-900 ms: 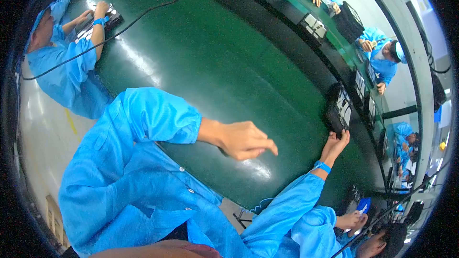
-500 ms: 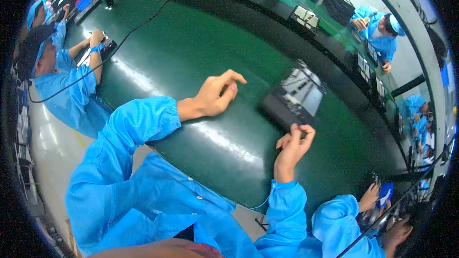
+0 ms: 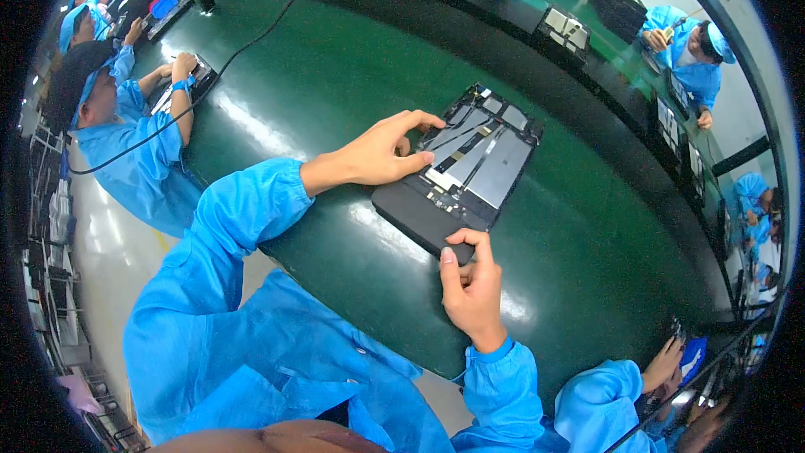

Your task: The person assembles tablet devices on a conveyor line, picking up each device, connecting internal ribbon cables and pressing components into place by hand, and sliding the devices back onto the conveyor belt.

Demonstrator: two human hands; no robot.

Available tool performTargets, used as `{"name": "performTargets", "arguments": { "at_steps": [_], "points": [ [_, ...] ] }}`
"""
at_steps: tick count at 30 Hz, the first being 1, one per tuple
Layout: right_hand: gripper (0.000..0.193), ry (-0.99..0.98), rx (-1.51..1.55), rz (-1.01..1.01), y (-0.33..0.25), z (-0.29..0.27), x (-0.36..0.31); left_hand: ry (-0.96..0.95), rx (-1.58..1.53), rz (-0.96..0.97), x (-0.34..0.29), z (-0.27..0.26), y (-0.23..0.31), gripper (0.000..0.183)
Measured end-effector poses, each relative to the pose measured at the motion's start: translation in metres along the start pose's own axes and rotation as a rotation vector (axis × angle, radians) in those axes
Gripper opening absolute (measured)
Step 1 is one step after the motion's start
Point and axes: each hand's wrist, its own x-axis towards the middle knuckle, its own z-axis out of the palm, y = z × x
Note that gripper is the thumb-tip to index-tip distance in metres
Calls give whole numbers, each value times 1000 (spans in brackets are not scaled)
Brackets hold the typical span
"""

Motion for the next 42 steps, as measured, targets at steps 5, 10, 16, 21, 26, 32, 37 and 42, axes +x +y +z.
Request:
{"name": "performTargets", "arguments": {
  "at_steps": [5,10,16,21,26,32,37,42],
  "points": [
    [27,-168,-500,-231,-18,-8,4,16,-12,60,-9,6,-1,41],
    [47,19,-820,-546,-24,17,10,39,-121,106,-22,4,-11,41],
    [79,18,-1038,-478,-28,26,33,129,-134,100,-21,12,-24,50],
    [68,-36,-984,-411,-23,23,43,129,-146,138,-18,12,-34,31],
    [54,-87,-922,-405,-17,20,59,200,-32,162,9,4,-54,30],
    [45,-166,-769,-433,-30,24,52,281,194,353,20,0,-73,43],
    [44,-196,-804,-467,-36,24,58,-7,140,209,43,-12,-57,47],
    [41,-259,-749,-482,-29,29,63,-57,94,274,61,-8,-57,43]
  ]
}}
